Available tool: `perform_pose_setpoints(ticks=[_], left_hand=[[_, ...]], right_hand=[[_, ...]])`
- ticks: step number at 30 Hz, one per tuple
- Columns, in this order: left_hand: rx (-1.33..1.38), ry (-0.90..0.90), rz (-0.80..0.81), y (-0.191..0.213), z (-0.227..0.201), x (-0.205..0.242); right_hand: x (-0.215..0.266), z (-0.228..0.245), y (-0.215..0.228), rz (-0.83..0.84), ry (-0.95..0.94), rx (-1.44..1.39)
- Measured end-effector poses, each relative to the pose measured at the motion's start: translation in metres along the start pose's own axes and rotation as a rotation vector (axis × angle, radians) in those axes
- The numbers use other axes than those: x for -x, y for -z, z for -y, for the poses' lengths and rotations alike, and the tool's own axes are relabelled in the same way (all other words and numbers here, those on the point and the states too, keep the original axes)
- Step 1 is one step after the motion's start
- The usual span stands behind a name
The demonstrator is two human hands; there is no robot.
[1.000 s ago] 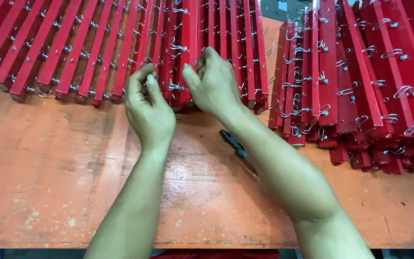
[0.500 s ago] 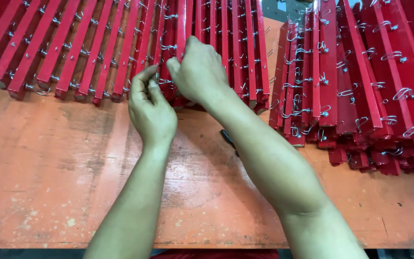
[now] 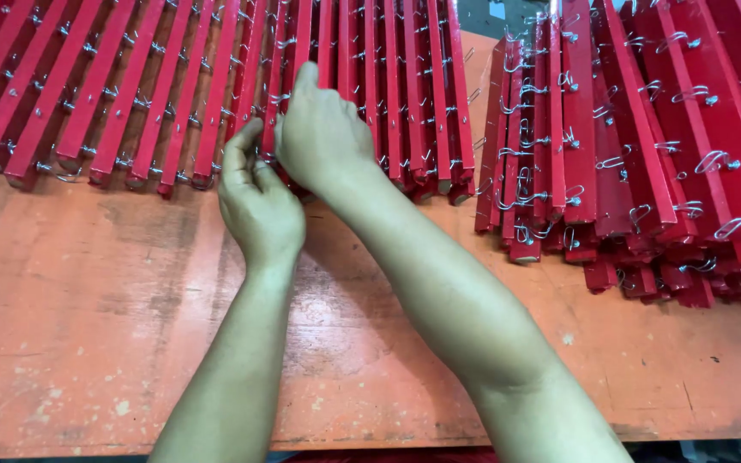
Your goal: Attaching metal hooks to red slats using pliers
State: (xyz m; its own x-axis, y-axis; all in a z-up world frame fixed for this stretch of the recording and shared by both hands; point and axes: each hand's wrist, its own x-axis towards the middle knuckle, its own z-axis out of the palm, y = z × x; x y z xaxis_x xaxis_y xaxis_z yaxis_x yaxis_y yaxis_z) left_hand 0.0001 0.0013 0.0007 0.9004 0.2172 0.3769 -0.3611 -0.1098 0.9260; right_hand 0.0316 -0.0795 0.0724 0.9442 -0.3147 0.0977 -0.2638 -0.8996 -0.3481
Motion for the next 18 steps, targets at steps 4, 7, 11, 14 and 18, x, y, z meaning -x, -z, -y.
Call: perform_pose_setpoints(ticks=[4,7,11,14,18], left_hand=[[-0.003,0.004,0.045,-0.002,-0.001,0.000],[-0.057,0.030,0.088,0.000,-0.002,-0.001],[-0.211,-0.111,0.004,-0.009,-0.009,0.002],[-0.219,-0.197,-0.036,-0.005,-0.040,0.014],[-0.070,-0.368,0.098,-0.004,-0.060,0.030]], right_hand=[[0.012,-0.006,0.006,0.005,-0.009,-0.016],[0.036,-0.012,0.019,-0.055,0.087,-0.070],[0.075,-0.046,0.029,0.063,0.166,-0.104],[0.106,-0.079,0.045,0.133,0.192,-0.043],[0.146,-0.121,0.070,0.297,0.121,0.108]])
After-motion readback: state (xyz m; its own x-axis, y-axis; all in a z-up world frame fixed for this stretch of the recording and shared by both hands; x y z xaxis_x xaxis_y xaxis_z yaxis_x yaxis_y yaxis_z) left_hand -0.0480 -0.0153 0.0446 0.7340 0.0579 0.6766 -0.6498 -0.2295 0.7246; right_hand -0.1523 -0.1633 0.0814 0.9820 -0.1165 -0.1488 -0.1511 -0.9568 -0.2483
